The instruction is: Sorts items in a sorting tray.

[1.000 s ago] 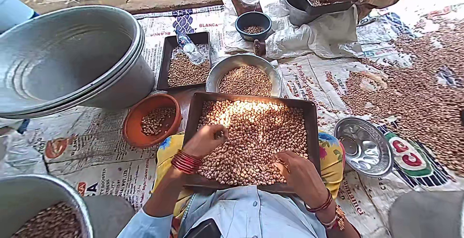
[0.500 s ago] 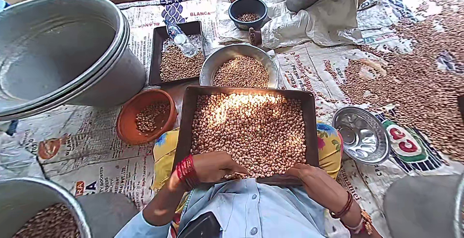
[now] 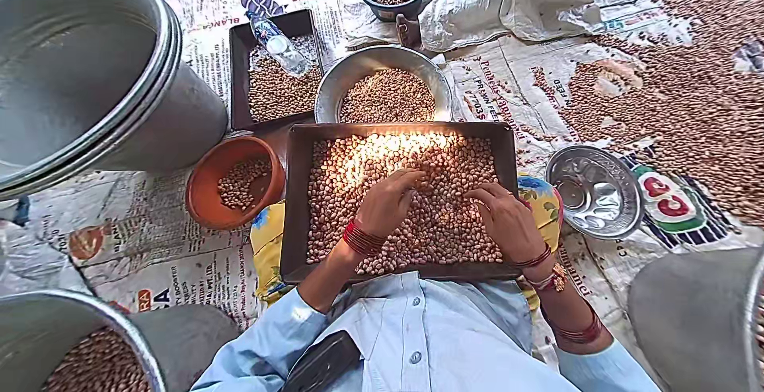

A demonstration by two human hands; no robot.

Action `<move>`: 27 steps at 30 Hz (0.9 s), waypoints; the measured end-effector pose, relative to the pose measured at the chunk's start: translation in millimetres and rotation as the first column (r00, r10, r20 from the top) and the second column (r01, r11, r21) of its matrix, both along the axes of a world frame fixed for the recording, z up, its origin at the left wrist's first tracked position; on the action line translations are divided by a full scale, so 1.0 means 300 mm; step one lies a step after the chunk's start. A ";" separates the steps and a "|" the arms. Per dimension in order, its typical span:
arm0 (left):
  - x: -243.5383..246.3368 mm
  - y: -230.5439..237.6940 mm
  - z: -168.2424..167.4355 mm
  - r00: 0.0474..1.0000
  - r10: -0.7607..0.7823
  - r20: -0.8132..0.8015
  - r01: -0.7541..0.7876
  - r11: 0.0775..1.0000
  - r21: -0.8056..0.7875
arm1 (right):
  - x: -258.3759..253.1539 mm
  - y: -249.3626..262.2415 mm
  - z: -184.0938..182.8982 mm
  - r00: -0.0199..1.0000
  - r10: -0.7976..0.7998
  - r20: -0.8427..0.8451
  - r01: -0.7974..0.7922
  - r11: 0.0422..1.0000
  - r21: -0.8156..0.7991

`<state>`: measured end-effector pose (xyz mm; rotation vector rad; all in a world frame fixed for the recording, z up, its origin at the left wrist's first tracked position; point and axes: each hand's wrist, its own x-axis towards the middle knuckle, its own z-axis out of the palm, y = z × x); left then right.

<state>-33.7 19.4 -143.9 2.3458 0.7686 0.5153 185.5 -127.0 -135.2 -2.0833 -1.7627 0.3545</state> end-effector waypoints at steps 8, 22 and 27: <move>0.011 -0.172 -0.075 0.942 -0.310 -0.127 0.320 0.945 0.068 | -0.035 -0.115 -0.043 0.995 -0.052 -0.084 0.051 0.999 -0.018; 0.054 -0.198 -0.090 0.812 -0.442 -0.382 0.463 0.885 -0.039 | -0.146 -0.002 -0.137 0.995 0.080 0.056 -0.085 0.990 0.111; 0.033 -0.155 -0.046 0.871 -0.441 -0.216 0.399 0.892 -0.212 | -0.153 -0.002 -0.167 0.989 0.093 0.114 -0.106 0.988 0.112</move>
